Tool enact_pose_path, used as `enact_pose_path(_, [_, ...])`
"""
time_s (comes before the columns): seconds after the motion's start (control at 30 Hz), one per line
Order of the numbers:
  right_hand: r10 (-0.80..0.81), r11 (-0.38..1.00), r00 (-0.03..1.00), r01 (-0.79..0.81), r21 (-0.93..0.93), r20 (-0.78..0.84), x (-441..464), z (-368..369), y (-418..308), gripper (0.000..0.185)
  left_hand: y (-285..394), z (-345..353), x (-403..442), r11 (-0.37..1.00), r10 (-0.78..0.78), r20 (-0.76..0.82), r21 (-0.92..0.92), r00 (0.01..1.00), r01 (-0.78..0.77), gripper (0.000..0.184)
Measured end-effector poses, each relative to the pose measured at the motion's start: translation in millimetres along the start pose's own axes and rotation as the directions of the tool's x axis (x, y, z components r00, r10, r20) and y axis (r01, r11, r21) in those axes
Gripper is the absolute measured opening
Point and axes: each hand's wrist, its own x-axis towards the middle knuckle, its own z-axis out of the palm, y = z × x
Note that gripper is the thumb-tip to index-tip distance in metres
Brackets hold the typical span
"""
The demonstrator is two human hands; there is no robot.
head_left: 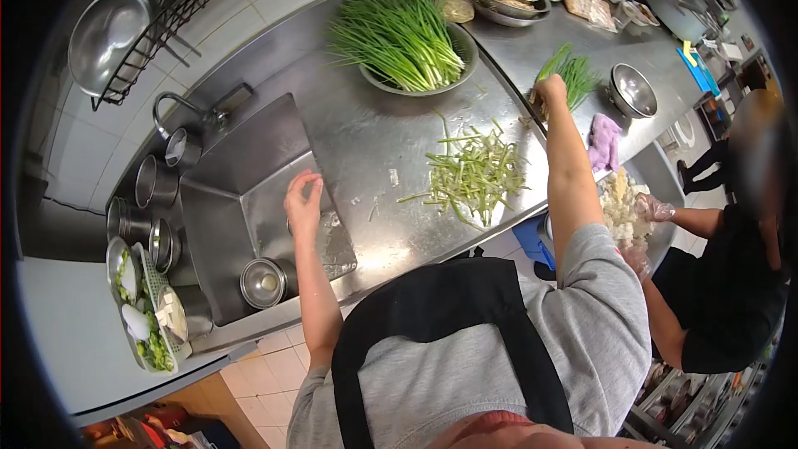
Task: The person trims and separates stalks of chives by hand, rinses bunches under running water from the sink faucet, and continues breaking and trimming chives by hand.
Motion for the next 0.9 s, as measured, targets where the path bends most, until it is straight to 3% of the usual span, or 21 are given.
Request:
enact_pose_path(0.07, [0.054,0.994,0.996,-0.059,0.090,0.065,14.0,-0.3,5.5,0.016,8.5,-4.7,-1.3,1.000,-0.023,0.011,-0.004,1.000,0.023,0.012])
enact_pose_path(0.13, [0.133,0.923,0.985,-0.164,0.348,0.112,11.6,-12.5,10.8,0.016,8.7,-6.2,-1.9,0.999,-0.035,0.043,-0.014,0.998,0.035,0.012])
enact_pose_path(0.17, [0.046,0.876,0.998,-0.060,0.479,0.041,6.0,-14.5,17.0,0.014,6.2,-9.0,-3.0,0.998,-0.048,0.057,-0.024,0.997,0.049,0.012])
enact_pose_path(0.2, [0.061,0.873,0.998,-0.070,0.483,0.034,-2.0,-17.3,20.9,0.014,4.4,-10.0,-2.2,0.997,-0.060,0.071,-0.035,0.996,0.063,0.011])
enact_pose_path(0.3, [-0.174,0.574,0.985,0.097,0.813,0.004,-46.8,-30.3,13.1,0.012,-8.0,-0.5,4.5,0.986,-0.061,0.134,-0.144,0.989,0.080,0.012])
enact_pose_path(0.33, [-0.239,0.560,0.971,0.136,0.817,0.002,-66.9,-32.6,8.5,0.011,-3.8,4.4,7.8,0.987,-0.055,0.142,-0.145,0.988,0.076,0.012])
enact_pose_path(0.4, [-0.329,0.502,0.942,0.112,0.858,0.070,-117.4,-33.3,-5.8,0.009,18.9,28.7,15.9,0.940,0.095,0.276,-0.342,0.956,0.005,0.018])
enact_pose_path(0.47, [-0.465,0.408,0.878,0.096,0.908,0.116,-167.8,-27.9,-21.5,0.007,56.4,53.6,20.8,0.827,0.138,0.397,-0.550,0.908,0.115,0.020])
enact_pose_path(0.53, [-0.576,0.383,0.799,0.075,0.921,0.174,-212.3,-20.2,-36.4,0.006,90.6,75.9,24.1,0.745,0.193,0.532,-0.626,0.825,0.230,0.022])
enact_pose_path(0.6, [-0.646,0.404,0.731,0.083,0.911,0.220,-251.0,-14.9,-51.1,0.006,119.4,86.1,22.6,0.618,0.142,0.653,-0.645,0.744,0.449,0.024])
enact_pose_path(0.7, [-0.708,0.459,0.643,0.105,0.882,0.292,-280.5,-3.2,-58.0,0.008,122.5,100.1,24.4,0.516,0.156,0.667,-0.684,0.729,0.515,0.024])
enact_pose_path(0.77, [-0.720,0.481,0.620,0.124,0.868,0.311,-285.6,9.5,-58.5,0.010,114.1,97.9,23.6,0.552,0.124,0.656,-0.669,0.744,0.498,0.023])
enact_pose_path(0.9, [-0.667,0.490,0.700,0.154,0.858,0.255,-299.8,20.4,-70.3,0.011,98.3,95.4,18.5,0.598,0.062,0.631,-0.644,0.773,0.477,0.020])
